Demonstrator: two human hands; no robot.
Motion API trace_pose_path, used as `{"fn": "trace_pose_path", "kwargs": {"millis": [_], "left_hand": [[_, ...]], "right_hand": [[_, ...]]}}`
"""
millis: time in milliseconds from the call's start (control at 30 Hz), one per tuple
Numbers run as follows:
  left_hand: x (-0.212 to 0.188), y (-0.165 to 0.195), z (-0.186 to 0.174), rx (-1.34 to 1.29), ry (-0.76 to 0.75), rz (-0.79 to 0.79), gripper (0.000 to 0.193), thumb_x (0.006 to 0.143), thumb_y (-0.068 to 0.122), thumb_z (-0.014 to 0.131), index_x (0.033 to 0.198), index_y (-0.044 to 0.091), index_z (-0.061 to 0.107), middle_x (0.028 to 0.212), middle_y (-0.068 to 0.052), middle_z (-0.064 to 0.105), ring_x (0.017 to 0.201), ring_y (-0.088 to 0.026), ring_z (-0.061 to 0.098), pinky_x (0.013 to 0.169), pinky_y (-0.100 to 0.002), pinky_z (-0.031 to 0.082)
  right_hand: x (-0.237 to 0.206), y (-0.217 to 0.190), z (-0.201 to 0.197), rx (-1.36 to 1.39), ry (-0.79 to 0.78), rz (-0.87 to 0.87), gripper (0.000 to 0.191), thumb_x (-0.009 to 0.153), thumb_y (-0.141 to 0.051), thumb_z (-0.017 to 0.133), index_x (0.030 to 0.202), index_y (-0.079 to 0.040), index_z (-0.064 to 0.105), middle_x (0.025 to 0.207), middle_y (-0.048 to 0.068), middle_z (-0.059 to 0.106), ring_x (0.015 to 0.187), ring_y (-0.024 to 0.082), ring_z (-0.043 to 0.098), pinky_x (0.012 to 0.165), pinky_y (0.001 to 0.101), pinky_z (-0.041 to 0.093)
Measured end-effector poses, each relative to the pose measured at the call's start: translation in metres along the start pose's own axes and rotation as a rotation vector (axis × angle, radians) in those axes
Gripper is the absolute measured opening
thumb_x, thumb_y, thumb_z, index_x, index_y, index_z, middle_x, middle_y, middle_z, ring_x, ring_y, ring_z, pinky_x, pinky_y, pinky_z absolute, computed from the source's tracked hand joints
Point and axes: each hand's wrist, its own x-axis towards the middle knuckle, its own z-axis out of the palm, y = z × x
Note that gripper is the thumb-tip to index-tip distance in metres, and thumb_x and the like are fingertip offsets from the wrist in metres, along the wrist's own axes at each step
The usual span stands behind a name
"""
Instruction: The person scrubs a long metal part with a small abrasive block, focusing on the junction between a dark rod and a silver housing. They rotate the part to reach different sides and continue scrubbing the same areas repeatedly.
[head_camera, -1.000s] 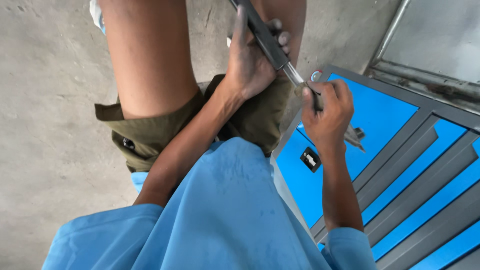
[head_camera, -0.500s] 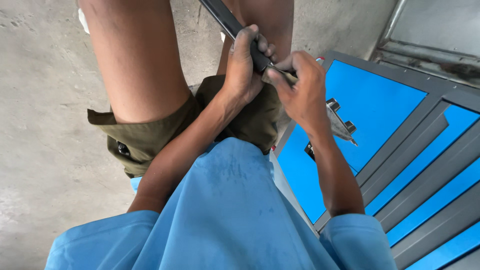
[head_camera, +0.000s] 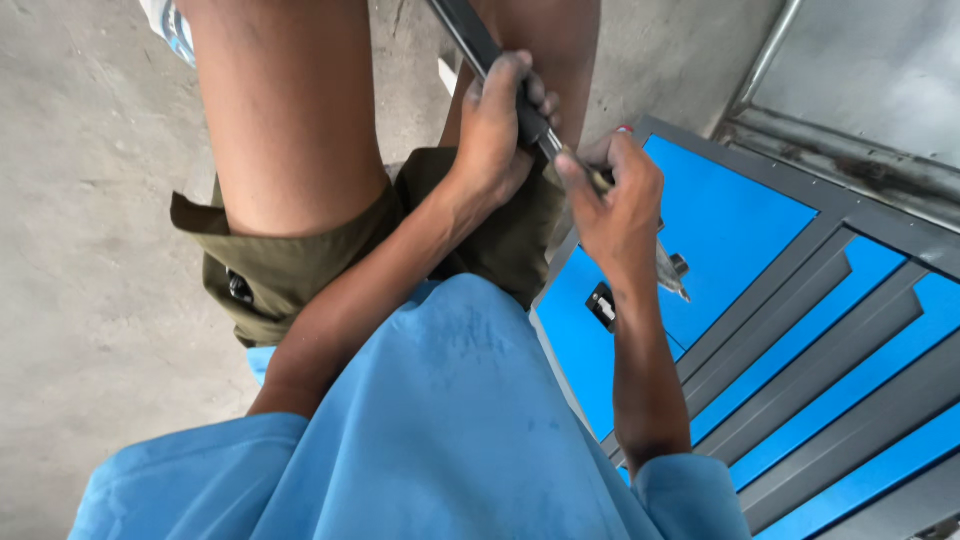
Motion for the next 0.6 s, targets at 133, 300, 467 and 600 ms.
{"fn": "trace_pose_path", "kwargs": {"millis": [133,300,467,600], "left_hand": [[-0.001,0.0,-0.001,0.001,0.002,0.001,0.015,0.094,0.026,0.064,0.094,0.013,0.056,0.075,-0.002,0.056,0.07,-0.017,0.058,0.061,-0.035,0.051],[-0.002,-0.002,-0.001,-0.001,-0.023,0.072,0.018,0.1,0.022,0.064,0.097,0.007,0.056,0.079,-0.005,0.056,0.073,-0.02,0.059,0.064,-0.036,0.051],[-0.004,-0.002,-0.002,0.017,-0.016,-0.007,0.015,0.097,0.023,0.062,0.098,0.009,0.055,0.077,-0.004,0.056,0.07,-0.018,0.06,0.061,-0.034,0.052],[-0.005,-0.003,-0.003,0.003,-0.033,0.019,0.017,0.099,0.022,0.063,0.099,0.007,0.055,0.079,-0.005,0.056,0.073,-0.018,0.059,0.064,-0.035,0.052]], "right_hand": [[0.006,-0.007,0.005,-0.041,0.013,-0.101,0.035,0.102,-0.02,0.079,0.088,0.003,0.056,0.082,0.015,0.06,0.075,0.028,0.058,0.07,0.0406,0.044],[0.009,-0.009,0.008,-0.059,-0.004,-0.11,0.034,0.106,-0.019,0.078,0.091,0.004,0.058,0.088,0.017,0.06,0.077,0.033,0.058,0.07,0.0418,0.044],[0.007,-0.015,0.008,-0.066,-0.022,-0.102,0.026,0.099,-0.014,0.074,0.088,0.002,0.057,0.081,0.015,0.057,0.073,0.034,0.057,0.068,0.0433,0.042],[0.003,-0.02,0.009,-0.099,0.026,-0.156,0.03,0.105,-0.013,0.076,0.092,0.003,0.054,0.088,0.016,0.058,0.081,0.036,0.057,0.074,0.0461,0.043]]}}
